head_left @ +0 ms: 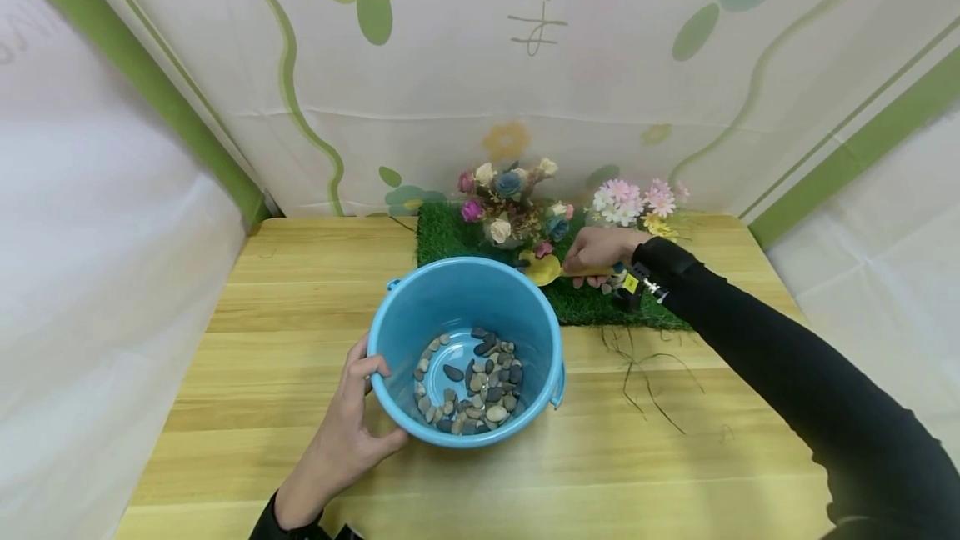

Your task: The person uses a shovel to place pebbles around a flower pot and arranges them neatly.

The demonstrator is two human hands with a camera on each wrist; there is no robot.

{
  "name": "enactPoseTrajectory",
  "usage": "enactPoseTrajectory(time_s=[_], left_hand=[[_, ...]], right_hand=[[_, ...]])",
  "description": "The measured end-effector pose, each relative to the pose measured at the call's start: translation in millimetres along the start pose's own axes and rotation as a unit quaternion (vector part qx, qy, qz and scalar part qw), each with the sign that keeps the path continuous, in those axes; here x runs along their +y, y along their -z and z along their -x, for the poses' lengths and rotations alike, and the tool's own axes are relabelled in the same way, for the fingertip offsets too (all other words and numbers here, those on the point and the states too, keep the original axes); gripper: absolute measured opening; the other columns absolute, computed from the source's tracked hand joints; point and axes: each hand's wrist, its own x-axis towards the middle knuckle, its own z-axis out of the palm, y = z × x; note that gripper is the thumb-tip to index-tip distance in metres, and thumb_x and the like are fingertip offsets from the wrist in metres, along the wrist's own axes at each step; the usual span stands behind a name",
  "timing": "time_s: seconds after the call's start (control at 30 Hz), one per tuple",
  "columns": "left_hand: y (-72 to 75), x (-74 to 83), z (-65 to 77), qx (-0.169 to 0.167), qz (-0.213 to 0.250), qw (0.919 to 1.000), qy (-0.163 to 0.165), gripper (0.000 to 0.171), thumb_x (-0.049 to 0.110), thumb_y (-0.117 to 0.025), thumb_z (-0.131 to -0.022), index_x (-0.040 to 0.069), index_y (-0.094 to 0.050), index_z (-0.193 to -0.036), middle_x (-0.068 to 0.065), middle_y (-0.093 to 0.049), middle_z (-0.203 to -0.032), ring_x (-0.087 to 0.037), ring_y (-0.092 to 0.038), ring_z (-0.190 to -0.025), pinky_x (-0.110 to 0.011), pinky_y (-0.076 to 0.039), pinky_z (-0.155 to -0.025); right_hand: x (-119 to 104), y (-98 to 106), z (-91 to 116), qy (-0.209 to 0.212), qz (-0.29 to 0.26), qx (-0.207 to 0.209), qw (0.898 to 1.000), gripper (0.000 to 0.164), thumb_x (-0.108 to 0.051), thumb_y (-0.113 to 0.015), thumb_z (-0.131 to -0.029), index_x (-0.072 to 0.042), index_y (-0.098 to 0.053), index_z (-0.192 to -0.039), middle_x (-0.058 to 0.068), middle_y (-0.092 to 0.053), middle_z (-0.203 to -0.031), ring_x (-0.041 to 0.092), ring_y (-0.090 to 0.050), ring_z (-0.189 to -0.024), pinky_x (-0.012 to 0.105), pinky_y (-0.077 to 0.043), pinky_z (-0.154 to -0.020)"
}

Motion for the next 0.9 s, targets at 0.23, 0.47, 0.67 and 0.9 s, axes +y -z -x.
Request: enactPoseTrajectory(time_s=[0.23,0.47,0.67,0.9], left_hand=[[0.1,0.6,1.0,-0.003,-0.002,1.0000,0.005,0.070,0.011,-0.088,-0.073,0.007,-0.037,-0.121,-0.017,-0.024,-0.158,-0.047,-0.040,-0.132,-0.061,-0.051,-0.089],[0.2,-0.7,1.7,-0.002,-0.001,1.0000,0.005,0.070,0.011,-0.088,-0.073,0.007,-0.037,-0.121,-0.017,-0.024,-0.158,-0.047,-0.040,-0.132,-0.061,-0.051,-0.089],[-0.2,-1.4,2.0,0.000,-0.003,1.0000,0.004,0.072,0.007,-0.088,-0.072,0.009,-0.037,-0.121,-0.016,-0.024,-0.158,-0.048,-0.040,-0.131,-0.063,-0.051,-0.088],[-0.1,-1.6,1.7,-0.005,-0.001,1.0000,0.007,0.072,0.005,-0.089,-0.072,0.008,-0.037,-0.121,-0.014,-0.023,-0.160,-0.045,-0.039,-0.133,-0.061,-0.051,-0.090]], right_hand=[[-14,2,5,-0.009,0.019,-0.003,1.000,0.031,-0.014,-0.045,-0.109,0.005,-0.067,-0.120,0.018,-0.069,-0.100,0.030,-0.056,-0.073,0.052,-0.049,-0.079],[-17,8,13,-0.033,0.017,-0.017,0.999,0.030,-0.013,-0.048,-0.107,-0.002,-0.073,-0.096,0.015,-0.065,-0.080,0.018,-0.047,-0.059,0.043,-0.047,-0.065],[-9,16,29,0.001,0.028,-0.026,0.999,0.032,-0.012,-0.046,-0.108,-0.003,-0.072,-0.092,0.009,-0.066,-0.080,0.018,-0.049,-0.061,0.041,-0.047,-0.063],[4,26,64,0.010,0.041,-0.037,0.998,0.030,-0.021,-0.048,-0.109,-0.004,-0.072,-0.102,0.007,-0.064,-0.084,0.017,-0.049,-0.063,0.031,-0.046,-0.060]])
